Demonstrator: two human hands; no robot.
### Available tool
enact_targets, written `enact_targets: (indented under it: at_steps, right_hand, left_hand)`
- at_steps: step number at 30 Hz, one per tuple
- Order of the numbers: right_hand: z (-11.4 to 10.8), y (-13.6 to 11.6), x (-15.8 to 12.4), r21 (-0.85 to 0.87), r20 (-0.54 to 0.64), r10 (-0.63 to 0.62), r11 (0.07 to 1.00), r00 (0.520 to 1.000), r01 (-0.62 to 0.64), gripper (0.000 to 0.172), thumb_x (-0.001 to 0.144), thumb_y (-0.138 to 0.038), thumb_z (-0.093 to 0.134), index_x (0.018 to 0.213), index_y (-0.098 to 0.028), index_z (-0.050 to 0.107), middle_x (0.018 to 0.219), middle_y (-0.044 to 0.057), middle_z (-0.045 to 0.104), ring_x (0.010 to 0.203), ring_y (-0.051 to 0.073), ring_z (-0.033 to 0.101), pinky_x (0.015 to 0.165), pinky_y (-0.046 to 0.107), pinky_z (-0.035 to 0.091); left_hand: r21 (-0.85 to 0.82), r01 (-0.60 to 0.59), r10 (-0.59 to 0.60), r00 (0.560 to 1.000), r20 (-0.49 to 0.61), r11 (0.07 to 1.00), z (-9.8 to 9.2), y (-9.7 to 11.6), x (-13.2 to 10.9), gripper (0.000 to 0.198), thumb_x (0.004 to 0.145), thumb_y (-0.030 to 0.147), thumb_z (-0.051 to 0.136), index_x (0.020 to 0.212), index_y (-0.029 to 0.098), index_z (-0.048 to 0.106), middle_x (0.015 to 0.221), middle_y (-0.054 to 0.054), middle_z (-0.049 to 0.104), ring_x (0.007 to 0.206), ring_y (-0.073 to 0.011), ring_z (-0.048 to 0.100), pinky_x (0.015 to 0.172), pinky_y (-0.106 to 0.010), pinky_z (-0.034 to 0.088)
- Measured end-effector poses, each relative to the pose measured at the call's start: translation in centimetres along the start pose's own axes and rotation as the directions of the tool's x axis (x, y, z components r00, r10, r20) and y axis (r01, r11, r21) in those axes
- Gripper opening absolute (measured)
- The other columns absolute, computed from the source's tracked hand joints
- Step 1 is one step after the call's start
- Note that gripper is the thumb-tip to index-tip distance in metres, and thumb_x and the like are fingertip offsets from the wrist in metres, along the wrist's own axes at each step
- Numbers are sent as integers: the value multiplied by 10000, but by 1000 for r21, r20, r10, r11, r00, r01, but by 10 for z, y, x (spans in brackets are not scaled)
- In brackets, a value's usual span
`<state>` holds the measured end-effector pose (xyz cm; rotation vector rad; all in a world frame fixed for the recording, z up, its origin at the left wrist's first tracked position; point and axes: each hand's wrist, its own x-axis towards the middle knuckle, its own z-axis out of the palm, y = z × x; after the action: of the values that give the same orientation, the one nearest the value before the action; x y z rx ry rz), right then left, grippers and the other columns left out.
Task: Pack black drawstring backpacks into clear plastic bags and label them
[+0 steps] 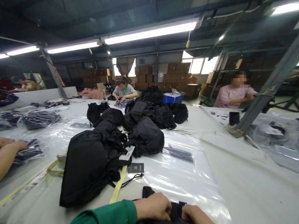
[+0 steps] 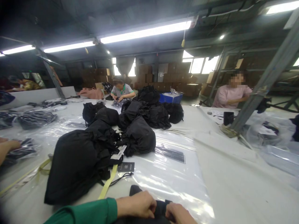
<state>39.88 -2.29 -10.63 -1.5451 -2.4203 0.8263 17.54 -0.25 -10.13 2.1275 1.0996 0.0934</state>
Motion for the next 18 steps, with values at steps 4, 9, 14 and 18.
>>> enact_targets:
  at_steps: [4, 9, 14, 18]
  right_hand:
    - [16, -6, 1, 17, -45, -33, 999, 998, 34, 65, 646, -246, 590, 710, -240, 597, 675, 16, 651, 624, 229, 595, 584, 320, 428]
    - [7, -10, -20, 168, -174, 16, 986, 985, 13, 168, 796, -339, 534, 834, -253, 673, 886, 23, 692, 870, 244, 644, 816, 351, 504]
    - [-20, 15, -81, 354, -450, 348, 915, 822, -194, 498, 914, -524, 305, 1099, -198, 632, 965, 152, 729, 911, 358, 695, 828, 513, 547]
    - [-18, 77, -146, 583, -426, 689, 705, 587, -404, 671, 676, -570, 541, 1176, -126, 603, 892, 256, 728, 965, 436, 683, 901, 533, 532]
  left_hand:
    - [-61, 1, -2, 1000, -19, 998, 14, -3, -5, 81, 729, 191, 639, 723, 258, 684, 684, -15, 643, 732, -232, 631, 637, -304, 451]
    - [-152, -29, 26, 999, -21, 988, 11, -5, -9, 122, 749, 215, 605, 840, 195, 685, 712, -24, 639, 719, -223, 608, 688, -306, 455]
    - [-244, -92, 67, 992, -108, 966, -1, 3, -31, 212, 795, 249, 584, 966, 211, 703, 900, -73, 693, 891, -276, 627, 857, -384, 449]
    - [-427, -99, 24, 984, -177, 899, -4, 5, -42, 98, 724, 224, 684, 814, 232, 722, 880, -58, 706, 937, -280, 637, 927, -369, 437]
